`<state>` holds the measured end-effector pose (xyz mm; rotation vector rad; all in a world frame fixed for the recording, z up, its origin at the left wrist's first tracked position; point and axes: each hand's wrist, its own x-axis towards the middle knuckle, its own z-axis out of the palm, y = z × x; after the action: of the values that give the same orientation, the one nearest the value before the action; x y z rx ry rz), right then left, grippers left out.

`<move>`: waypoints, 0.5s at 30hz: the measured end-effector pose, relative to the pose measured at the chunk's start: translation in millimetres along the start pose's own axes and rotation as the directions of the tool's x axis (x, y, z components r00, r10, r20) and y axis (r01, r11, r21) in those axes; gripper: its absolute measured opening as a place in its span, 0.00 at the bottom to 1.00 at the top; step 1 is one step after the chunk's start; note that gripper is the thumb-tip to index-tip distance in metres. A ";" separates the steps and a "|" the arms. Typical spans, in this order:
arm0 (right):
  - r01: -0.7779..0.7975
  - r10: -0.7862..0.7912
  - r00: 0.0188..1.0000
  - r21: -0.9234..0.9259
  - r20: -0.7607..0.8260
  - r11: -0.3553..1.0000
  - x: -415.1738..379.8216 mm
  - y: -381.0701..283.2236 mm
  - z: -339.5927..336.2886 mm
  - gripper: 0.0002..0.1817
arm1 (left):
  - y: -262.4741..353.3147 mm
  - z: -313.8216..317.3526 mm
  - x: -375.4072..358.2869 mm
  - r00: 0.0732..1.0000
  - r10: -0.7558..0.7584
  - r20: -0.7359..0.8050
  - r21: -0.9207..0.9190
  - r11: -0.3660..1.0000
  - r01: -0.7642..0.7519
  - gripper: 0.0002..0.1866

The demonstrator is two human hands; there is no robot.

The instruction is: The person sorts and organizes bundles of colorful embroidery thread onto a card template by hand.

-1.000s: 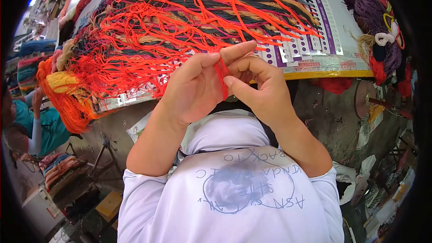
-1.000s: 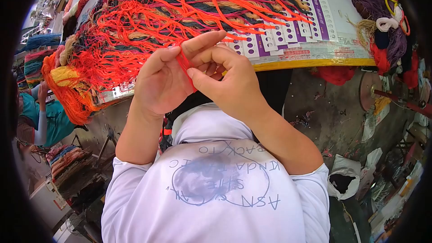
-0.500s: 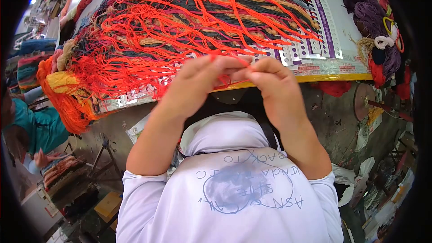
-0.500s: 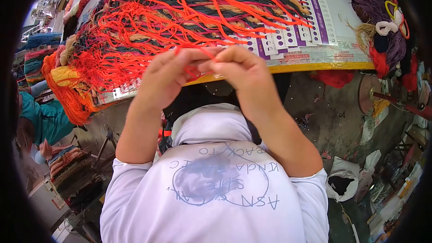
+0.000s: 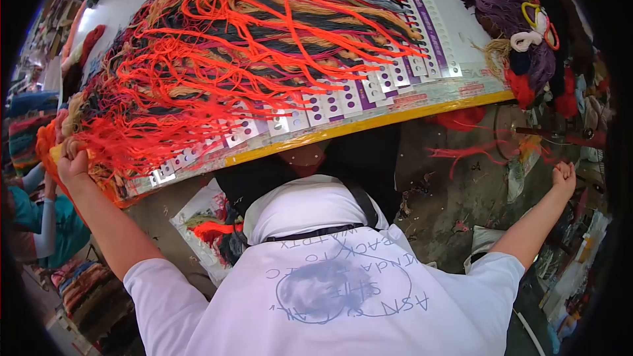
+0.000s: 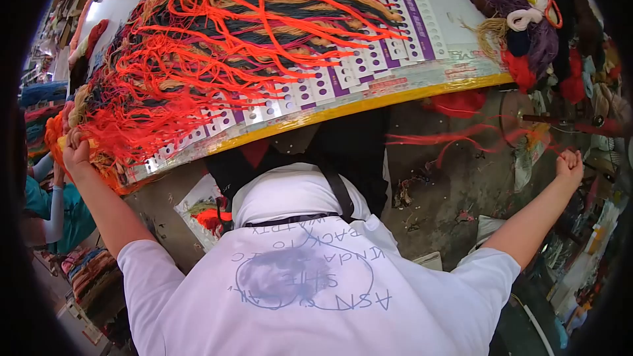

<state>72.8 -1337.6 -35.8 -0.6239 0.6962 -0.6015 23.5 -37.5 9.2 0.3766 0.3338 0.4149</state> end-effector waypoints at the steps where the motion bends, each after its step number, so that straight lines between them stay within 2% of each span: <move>1: 0.124 -0.122 0.992 -0.083 0.030 0.989 -19.4 11.7 24.9 0.17 | -30.3 26.9 -11.7 0.998 -0.041 0.046 0.058 0.998 0.038 0.08; 3: 0.015 0.042 0.958 -0.193 0.284 0.981 -68.6 58.2 79.7 0.14 | -134.1 92.0 -50.7 0.975 -0.148 0.165 0.226 0.968 0.109 0.09; 5: -0.022 0.146 0.912 -0.310 0.383 0.950 -171.5 161.7 154.7 0.04 | -230.4 125.9 -85.5 0.973 -0.173 0.151 0.390 0.915 0.103 0.08; 6: -0.008 0.165 0.920 -0.405 0.355 0.914 -221.6 214.4 181.9 0.10 | -308.8 160.6 -121.5 0.959 0.232 -0.161 0.717 0.695 -0.048 0.14; 7: 0.012 0.275 0.837 -0.520 0.472 0.854 -233.2 251.6 179.6 0.15 | -333.1 148.1 -131.8 0.989 -0.127 -0.074 0.681 0.718 0.144 0.22; 8: 0.056 0.334 0.776 -0.586 0.535 0.808 -273.3 292.3 191.9 0.13 | -364.4 140.3 -143.1 0.910 -0.412 -0.041 0.671 0.664 0.330 0.22; 9: 0.036 0.425 0.745 -0.667 0.514 0.744 -300.8 325.6 199.7 0.12 | -393.3 131.4 -147.5 0.758 -0.649 0.062 0.699 0.571 0.431 0.22; 10: 0.142 0.505 0.660 -0.752 0.557 0.644 -317.8 356.1 201.6 0.12 | -420.3 135.0 -158.7 0.634 -0.770 -0.073 0.665 0.436 0.606 0.21; 11: 0.256 0.595 0.569 -0.810 0.568 0.528 -331.4 377.7 205.9 0.12 | -440.9 131.1 -166.1 0.615 -0.783 -0.097 0.698 0.387 0.603 0.20; 13: 0.606 0.485 0.431 -0.642 0.761 0.469 -346.5 417.2 197.8 0.11 | -467.8 128.0 -175.3 0.597 -0.793 -0.126 0.727 0.335 0.599 0.20; 15: 0.720 0.479 0.405 -0.595 0.778 0.357 -353.4 428.9 192.5 0.10 | -482.5 128.4 -179.6 0.646 -0.729 -0.226 0.776 0.266 0.572 0.19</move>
<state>118.8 -752.7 -77.2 -2.0291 -0.2843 0.2004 75.0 -563.5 -37.2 1.1254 0.4626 -0.6905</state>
